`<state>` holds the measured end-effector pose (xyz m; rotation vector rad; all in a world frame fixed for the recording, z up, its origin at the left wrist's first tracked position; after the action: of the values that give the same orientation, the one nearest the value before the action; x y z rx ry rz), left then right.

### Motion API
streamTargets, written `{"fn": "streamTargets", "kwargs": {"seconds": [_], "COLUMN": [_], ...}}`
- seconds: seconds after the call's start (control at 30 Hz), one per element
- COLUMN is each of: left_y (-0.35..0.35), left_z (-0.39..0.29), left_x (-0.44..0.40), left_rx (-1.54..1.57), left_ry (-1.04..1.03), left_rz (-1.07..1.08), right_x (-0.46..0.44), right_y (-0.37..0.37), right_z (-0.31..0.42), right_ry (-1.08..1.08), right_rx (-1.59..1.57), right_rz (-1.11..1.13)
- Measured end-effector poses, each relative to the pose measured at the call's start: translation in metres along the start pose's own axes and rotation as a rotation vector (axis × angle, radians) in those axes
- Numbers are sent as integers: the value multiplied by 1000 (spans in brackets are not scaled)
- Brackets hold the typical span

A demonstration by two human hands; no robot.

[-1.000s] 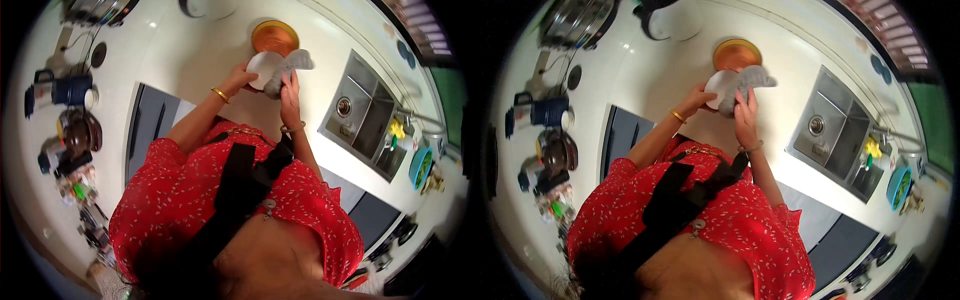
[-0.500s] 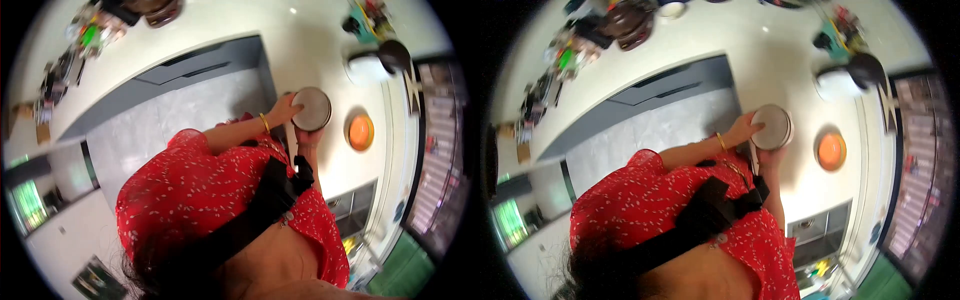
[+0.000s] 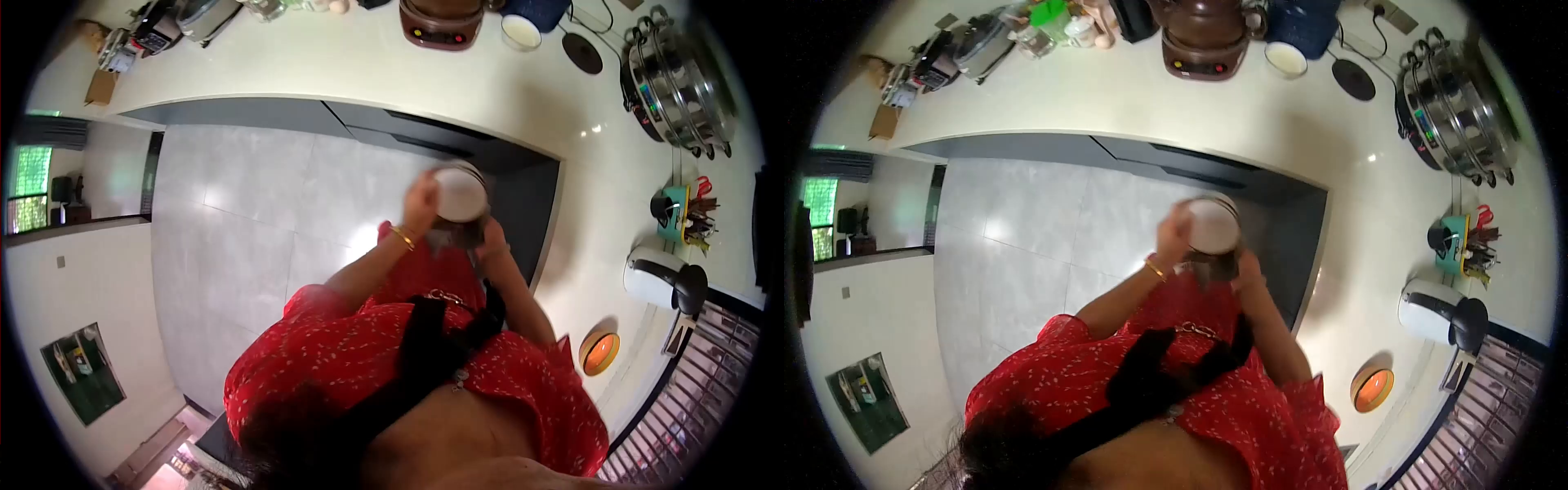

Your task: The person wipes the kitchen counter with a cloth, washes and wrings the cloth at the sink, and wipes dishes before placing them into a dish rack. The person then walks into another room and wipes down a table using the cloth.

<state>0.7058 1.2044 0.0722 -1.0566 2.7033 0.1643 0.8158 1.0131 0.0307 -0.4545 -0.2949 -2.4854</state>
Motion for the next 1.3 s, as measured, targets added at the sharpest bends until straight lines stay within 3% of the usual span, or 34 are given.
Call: {"fn": "streamTargets", "kwargs": {"seconds": [0.03, 0.1, 0.17, 0.3, 0.37, 0.43, 0.57, 0.9, 1.07, 1.2, 1.3], "left_y": [-16, 35, 73, 111, 128, 136, 133, 131, 148, 153, 168], "left_z": [22, 27, 51, 48, 70, 80, 106, 89, 89, 82, 96], "left_x": [-2, 5, 19, 55, 72, 85, 112, 105, 113, 118, 108], "left_rx": [18, -38, -71, 63, -58, -116, -109, 170, 158, 197, 219], "left_ry": [159, 111, 346, 538, 567, 587, 647, 677, 700, 726, 755], "left_rz": [-24, -222, -288, -490, -521, -544, -592, -797, -823, -820, -764], "right_x": [-4, -35, -108, -182, -222, -239, -241, -201, -159, -111, -109], "right_y": [-2, -12, 2, -1, 3, -12, 4, -3, 0, -4, -53], "right_z": [4, -4, -45, -23, -54, -93, -129, -125, -158, -142, -114], "right_ry": [73, 249, 217, 112, -266, -453, -523, -264, -414, -581, -422], "right_rx": [493, 1280, 635, 1339, -57, -821, -849, -788, -806, -799, -1026], "right_rz": [83, 188, 140, 177, -151, -353, -498, -386, -464, -590, -324]}}
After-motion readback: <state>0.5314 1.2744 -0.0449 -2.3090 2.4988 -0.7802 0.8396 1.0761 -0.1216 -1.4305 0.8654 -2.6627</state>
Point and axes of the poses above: each hand's wrist, its own x-axis away from the middle knuckle, its own y-axis out of the back of the hand, z = x × y, the point moved 8 cm from there along -x, towards the middle knuckle, and after that the axes turned 11 degrees about x, right-handed, at the moved point
